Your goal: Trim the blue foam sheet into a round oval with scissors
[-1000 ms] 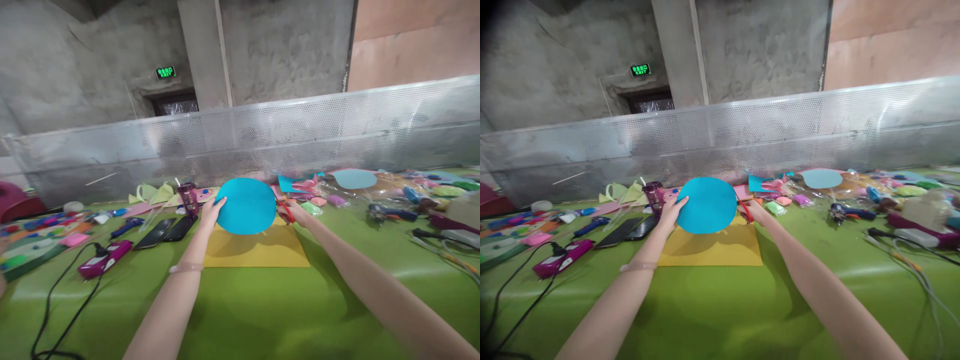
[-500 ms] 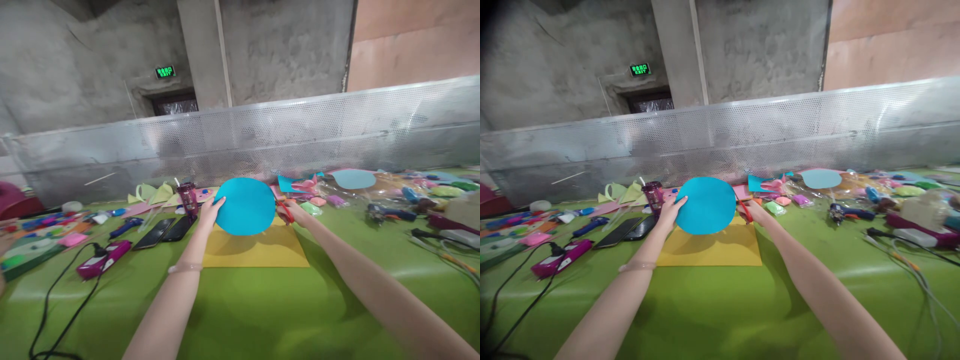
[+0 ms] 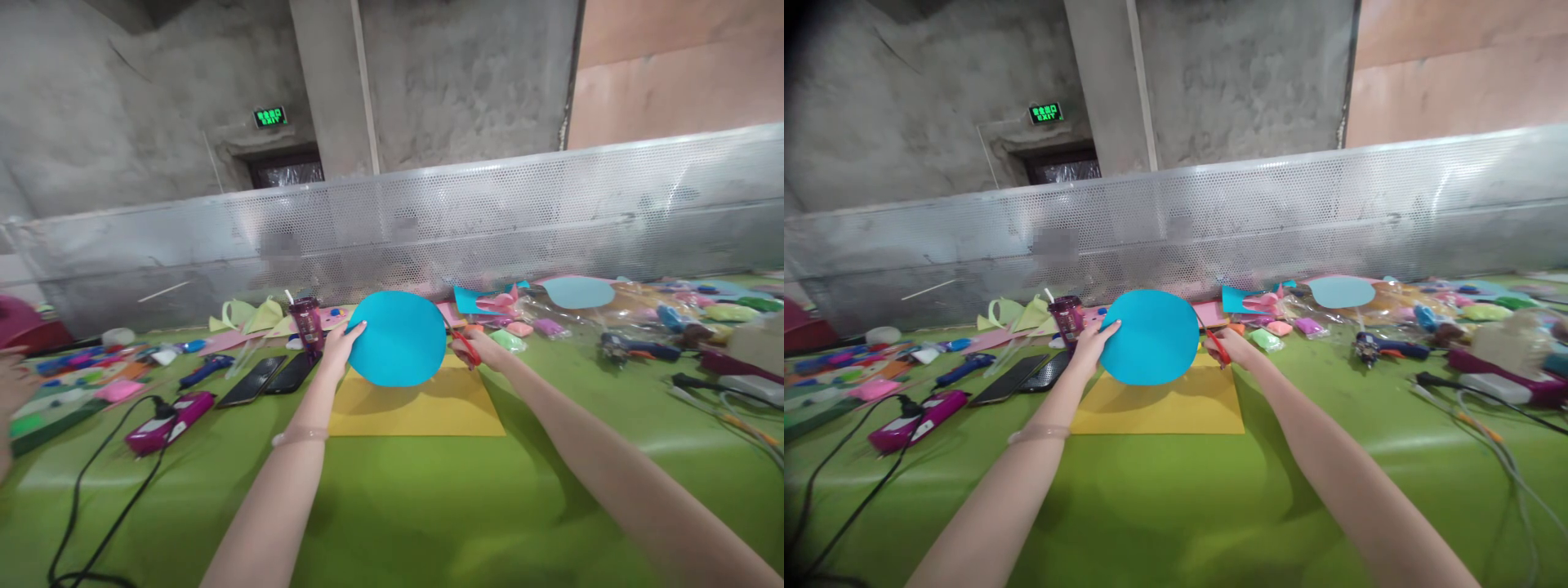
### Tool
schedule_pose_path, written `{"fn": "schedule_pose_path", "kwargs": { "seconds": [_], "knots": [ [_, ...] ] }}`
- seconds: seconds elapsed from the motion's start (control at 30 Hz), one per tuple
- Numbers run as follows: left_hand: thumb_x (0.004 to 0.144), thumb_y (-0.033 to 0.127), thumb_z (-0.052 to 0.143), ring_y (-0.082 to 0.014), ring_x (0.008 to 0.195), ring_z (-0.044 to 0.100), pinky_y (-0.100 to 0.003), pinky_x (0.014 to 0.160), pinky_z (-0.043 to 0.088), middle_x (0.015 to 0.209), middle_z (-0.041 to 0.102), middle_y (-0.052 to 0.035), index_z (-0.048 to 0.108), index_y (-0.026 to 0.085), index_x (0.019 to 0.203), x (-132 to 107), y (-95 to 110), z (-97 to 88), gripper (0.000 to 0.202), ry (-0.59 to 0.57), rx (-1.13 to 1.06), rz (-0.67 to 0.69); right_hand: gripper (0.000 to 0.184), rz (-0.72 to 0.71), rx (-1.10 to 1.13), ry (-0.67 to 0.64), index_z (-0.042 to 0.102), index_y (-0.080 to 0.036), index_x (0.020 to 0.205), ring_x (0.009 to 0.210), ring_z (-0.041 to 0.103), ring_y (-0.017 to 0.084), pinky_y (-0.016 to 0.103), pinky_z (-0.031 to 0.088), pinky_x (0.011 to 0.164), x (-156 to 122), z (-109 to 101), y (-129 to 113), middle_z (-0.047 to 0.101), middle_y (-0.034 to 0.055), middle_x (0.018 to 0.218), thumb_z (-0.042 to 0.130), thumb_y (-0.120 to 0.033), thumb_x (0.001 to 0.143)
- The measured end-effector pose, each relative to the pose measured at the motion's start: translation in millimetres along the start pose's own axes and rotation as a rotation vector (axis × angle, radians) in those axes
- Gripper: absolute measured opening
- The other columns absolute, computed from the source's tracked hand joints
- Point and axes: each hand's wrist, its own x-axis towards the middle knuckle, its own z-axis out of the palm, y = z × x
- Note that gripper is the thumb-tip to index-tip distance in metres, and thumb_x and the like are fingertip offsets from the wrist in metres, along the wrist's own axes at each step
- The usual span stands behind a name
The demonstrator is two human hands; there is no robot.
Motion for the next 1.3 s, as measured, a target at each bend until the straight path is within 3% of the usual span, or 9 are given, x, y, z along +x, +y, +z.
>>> {"fn": "schedule_pose_path", "kwargs": {
  "seconds": [0.3,0.83,1.3],
  "knots": [
    [0.059,0.048,0.067,-0.0261,0.094,0.059,-0.036,0.08,0.046,0.102,0.065,-0.0078,0.065,0.019,0.098,1,-2,-1.4,0.049,-0.044,0.004,-0.023,0.026,-0.008,-0.001,0.013,0.042,-0.017,0.042,0.033,0.039,0.008,0.021,0.038,0.036,-10,-2,-16,0.044,-0.001,0.037,0.048,-0.019,0.068],
    [0.059,0.051,0.066,-0.0258,0.093,0.06,-0.036,0.081,0.046,0.103,0.065,-0.0072,0.064,0.02,0.1,7,-11,-2.5,0.051,-0.053,0.038,-0.017,0.025,-0.018,0.006,-0.017,0.04,-0.017,0.04,0.032,0.037,0.007,0.019,0.035,0.034,-6,-1,-12,0.043,-0.0018,0.035,0.045,-0.018,0.064],
    [0.059,0.051,0.066,-0.0268,0.095,0.059,-0.038,0.082,0.045,0.104,0.065,-0.0077,0.064,0.02,0.101,4,-7,-3.3,0.052,-0.044,0.064,-0.014,0.026,-0.053,-0.029,-0.034,0.04,-0.017,0.041,0.032,0.036,0.007,0.02,0.035,0.034,-6,-2,-8,0.042,-0.002,0.035,0.046,-0.019,0.066]
  ]
}}
